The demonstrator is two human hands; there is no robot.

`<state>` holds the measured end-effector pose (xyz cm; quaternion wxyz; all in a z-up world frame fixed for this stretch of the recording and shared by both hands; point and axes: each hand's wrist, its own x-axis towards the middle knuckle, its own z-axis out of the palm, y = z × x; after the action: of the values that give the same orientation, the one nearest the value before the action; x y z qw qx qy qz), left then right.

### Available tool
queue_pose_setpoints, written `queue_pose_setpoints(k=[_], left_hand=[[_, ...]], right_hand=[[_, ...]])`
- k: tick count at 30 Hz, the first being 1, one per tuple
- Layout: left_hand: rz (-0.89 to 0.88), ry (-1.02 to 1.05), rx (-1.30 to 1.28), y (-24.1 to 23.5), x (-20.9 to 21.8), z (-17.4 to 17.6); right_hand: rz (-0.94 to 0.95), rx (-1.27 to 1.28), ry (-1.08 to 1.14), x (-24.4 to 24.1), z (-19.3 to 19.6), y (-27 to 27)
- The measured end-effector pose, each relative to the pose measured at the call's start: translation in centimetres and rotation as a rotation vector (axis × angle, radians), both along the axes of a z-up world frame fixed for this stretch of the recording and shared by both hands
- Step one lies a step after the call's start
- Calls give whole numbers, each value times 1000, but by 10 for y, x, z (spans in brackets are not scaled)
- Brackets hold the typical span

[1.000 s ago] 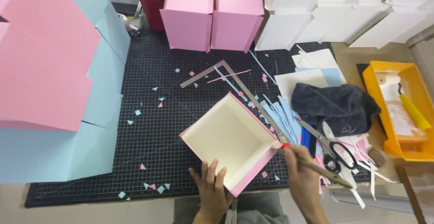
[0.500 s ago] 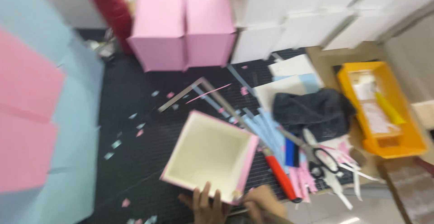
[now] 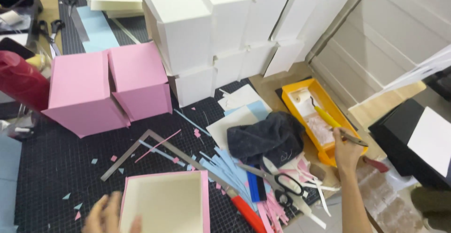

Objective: Assembling a pink paper box by applying glue to the edges and folding them

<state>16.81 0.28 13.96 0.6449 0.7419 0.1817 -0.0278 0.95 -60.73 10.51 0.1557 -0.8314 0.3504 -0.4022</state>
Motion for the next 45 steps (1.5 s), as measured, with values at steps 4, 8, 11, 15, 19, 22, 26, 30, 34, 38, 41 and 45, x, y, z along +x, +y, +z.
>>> queue_pose_setpoints(k=[4, 8, 11, 15, 19, 22, 26, 30, 34, 38, 41, 45], left_hand=[[-389, 4, 832, 63, 44, -124], [-421, 186, 497, 62, 40, -205], [-435, 370, 170, 32, -11, -275], [-381, 587, -274, 1, -79, -320], [-246, 736, -735, 13, -126, -260], [265, 568, -671, -75, -119, -35], [297, 439, -811, -94, -128, -44], [-304, 450, -568, -64, -132, 1], [-606, -638, -75, -13, -167, 19], [-505, -922, 918, 3, -131, -54], [-427, -830, 702, 14, -113, -88], [-294, -1040, 792, 0, -111, -114]], right_hand=[[26, 200, 159, -3, -29, -35], [-105, 216, 111, -5, -18, -36], [-72, 286, 214, -7, -23, -38], [-175, 82, 485, -17, -43, -59], [-135, -43, 533, -27, -92, -101], [-96, 74, 259, -25, -74, -45], [174, 227, -174, 6, -10, 143], [370, 448, -193, 22, 39, 297], [579, 772, -468, 0, 2, 366], [920, 693, -266, -18, 9, 402], [1157, 501, -271, 2, 41, 441], [1104, 307, -24, 9, 73, 469]])
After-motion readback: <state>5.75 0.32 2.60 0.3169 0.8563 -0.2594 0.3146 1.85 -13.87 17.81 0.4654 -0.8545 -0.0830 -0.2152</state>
